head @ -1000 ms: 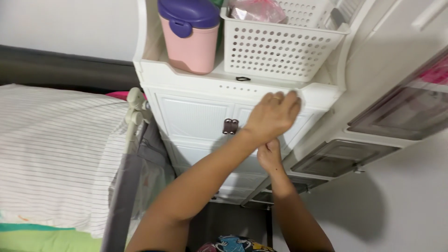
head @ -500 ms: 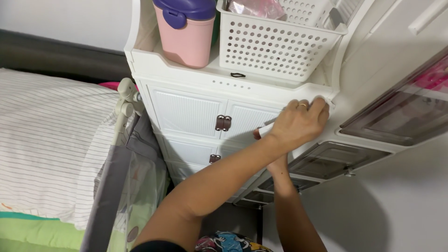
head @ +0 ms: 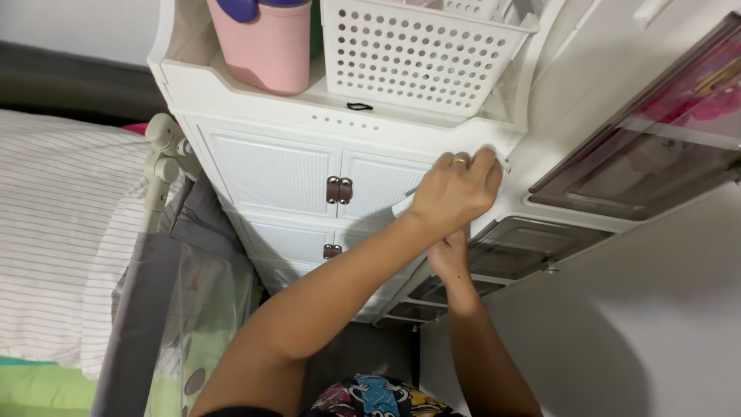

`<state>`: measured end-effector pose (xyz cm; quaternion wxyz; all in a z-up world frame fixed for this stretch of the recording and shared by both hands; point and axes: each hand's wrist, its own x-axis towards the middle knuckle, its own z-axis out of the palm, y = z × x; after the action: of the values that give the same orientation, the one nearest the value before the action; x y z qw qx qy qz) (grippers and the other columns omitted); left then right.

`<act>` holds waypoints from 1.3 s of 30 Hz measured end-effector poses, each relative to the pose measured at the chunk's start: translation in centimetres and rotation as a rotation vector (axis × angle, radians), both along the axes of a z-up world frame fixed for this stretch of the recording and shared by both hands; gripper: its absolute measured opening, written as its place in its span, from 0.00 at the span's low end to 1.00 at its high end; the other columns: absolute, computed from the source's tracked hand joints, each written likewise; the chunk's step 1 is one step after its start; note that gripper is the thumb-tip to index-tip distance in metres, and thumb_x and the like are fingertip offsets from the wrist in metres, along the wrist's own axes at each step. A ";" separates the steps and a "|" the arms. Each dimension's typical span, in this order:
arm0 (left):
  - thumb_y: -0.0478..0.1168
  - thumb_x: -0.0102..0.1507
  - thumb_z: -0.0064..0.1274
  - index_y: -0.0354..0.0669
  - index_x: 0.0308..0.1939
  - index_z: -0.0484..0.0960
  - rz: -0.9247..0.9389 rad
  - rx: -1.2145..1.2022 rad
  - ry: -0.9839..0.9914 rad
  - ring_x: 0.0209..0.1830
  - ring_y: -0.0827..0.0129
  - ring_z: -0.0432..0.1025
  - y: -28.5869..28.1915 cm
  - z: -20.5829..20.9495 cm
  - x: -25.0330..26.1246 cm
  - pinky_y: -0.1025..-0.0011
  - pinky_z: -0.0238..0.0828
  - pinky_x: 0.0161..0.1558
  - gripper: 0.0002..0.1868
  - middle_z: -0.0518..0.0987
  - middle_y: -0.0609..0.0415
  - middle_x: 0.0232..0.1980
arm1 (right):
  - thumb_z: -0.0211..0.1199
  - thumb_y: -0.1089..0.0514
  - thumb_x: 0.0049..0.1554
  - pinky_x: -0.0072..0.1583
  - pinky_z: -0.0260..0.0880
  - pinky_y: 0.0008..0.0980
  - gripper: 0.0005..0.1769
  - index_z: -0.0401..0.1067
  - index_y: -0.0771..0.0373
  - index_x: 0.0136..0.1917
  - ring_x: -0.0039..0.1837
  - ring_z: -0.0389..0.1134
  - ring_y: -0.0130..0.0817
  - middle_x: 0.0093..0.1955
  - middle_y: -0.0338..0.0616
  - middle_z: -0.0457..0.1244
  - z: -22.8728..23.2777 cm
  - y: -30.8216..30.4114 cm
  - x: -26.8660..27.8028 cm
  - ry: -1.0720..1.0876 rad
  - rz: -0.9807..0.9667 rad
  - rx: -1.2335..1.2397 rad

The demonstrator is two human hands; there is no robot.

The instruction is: Cleaning a white dresser and various household surfaces using wet wipes.

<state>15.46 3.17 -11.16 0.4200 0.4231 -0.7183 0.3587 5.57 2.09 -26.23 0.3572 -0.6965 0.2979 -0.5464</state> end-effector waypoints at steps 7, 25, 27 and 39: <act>0.34 0.53 0.57 0.38 0.30 0.78 0.005 0.020 0.025 0.27 0.62 0.72 0.1 0.1 0.5 0.65 0.70 0.31 0.04 0.71 0.50 0.39 | 0.67 0.63 0.56 0.61 0.65 0.31 0.24 0.67 0.67 0.64 0.63 0.62 0.27 0.61 0.39 0.62 -0.1 0.0 1.7 0.010 0.061 0.066; 0.35 0.54 0.56 0.33 0.40 0.80 0.009 0.055 -0.036 0.27 0.63 0.75 2.4 1.9 6.6 0.65 0.75 0.34 0.12 0.73 0.48 0.43 | 0.56 0.62 0.68 0.52 0.69 0.28 0.11 0.75 0.71 0.53 0.50 0.68 0.24 0.48 0.41 0.71 -0.3 1.9 6.3 0.019 0.139 0.189; 0.35 0.53 0.56 0.35 0.35 0.79 0.006 0.038 -0.022 0.25 0.62 0.74 1.7 1.7 5.3 0.64 0.74 0.32 0.08 0.72 0.49 0.40 | 0.53 0.64 0.67 0.54 0.70 0.28 0.12 0.76 0.70 0.54 0.52 0.70 0.25 0.48 0.39 0.72 0.8 2.3 5.8 0.077 0.125 0.051; 0.33 0.52 0.56 0.35 0.31 0.79 -0.005 0.082 0.010 0.26 0.62 0.74 2.0 1.5 3.3 0.64 0.74 0.33 0.06 0.72 0.50 0.38 | 0.65 0.54 0.58 0.51 0.70 0.32 0.16 0.74 0.65 0.57 0.54 0.69 0.30 0.51 0.43 0.69 -0.1 0.8 8.2 -0.443 0.486 0.611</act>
<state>18.72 5.15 -9.70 0.4066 0.4400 -0.7314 0.3258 13.77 2.92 -26.33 0.7196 -0.4750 0.1899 -0.4695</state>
